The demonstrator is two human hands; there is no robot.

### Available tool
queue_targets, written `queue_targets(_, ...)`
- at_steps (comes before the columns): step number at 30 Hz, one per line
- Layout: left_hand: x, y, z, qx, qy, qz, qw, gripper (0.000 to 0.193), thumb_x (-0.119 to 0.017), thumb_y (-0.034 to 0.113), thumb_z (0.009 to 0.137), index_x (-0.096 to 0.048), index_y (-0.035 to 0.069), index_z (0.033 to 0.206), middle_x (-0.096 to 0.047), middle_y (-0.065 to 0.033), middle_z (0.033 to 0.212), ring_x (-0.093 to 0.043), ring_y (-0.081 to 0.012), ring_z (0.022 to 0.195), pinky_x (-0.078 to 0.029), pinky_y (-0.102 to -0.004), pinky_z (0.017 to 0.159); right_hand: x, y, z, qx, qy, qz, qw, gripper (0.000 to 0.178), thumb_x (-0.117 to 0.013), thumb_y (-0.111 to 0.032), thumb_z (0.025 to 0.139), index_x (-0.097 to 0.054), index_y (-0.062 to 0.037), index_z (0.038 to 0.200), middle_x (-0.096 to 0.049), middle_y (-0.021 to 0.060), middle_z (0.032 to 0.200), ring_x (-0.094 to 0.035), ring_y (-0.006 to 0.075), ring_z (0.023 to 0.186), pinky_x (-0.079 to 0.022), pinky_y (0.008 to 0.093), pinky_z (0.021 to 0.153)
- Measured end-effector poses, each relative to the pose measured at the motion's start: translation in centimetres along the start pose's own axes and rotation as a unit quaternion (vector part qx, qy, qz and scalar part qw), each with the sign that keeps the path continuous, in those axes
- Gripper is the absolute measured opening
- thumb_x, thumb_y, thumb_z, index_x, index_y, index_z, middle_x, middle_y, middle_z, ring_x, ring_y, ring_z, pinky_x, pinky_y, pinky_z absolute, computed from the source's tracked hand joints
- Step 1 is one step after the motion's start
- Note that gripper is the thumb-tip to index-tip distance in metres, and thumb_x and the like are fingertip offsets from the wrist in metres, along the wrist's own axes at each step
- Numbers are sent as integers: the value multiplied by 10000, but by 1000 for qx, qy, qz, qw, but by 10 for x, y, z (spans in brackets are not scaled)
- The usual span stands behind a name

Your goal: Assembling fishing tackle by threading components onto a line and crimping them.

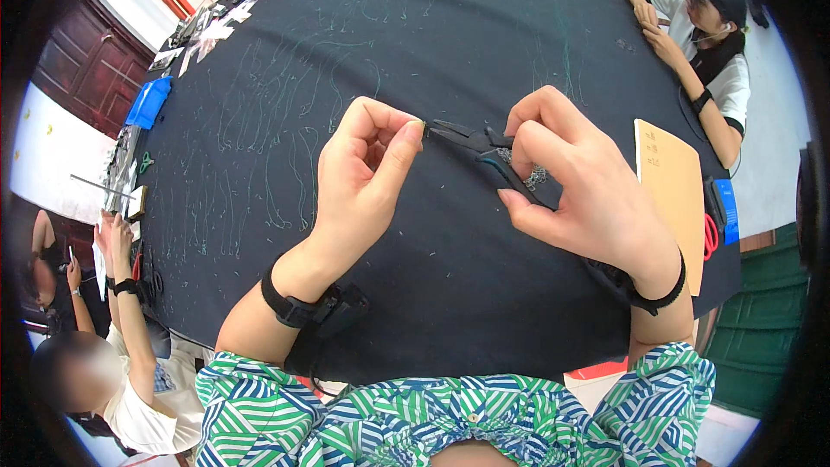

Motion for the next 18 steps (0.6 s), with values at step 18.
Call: queue_targets(18, 1, -2, 0, -45, 0, 109, 993, 57, -582, 64, 947, -538, 38, 921, -552, 11, 852, -488, -24, 732, -399, -174, 655, -8, 2, -2, -58, -4, 20, 998, 230, -696, -15, 670, -474, -15, 728, -558, 110, 952, -591, 245, 723, -471, 316, 612)
Point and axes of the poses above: each hand's wrist, its own z-axis towards the middle knuckle, its own x-axis out of the back of the hand, y = z × x, the point moved 2 cm from there along z, towards the middle knuckle
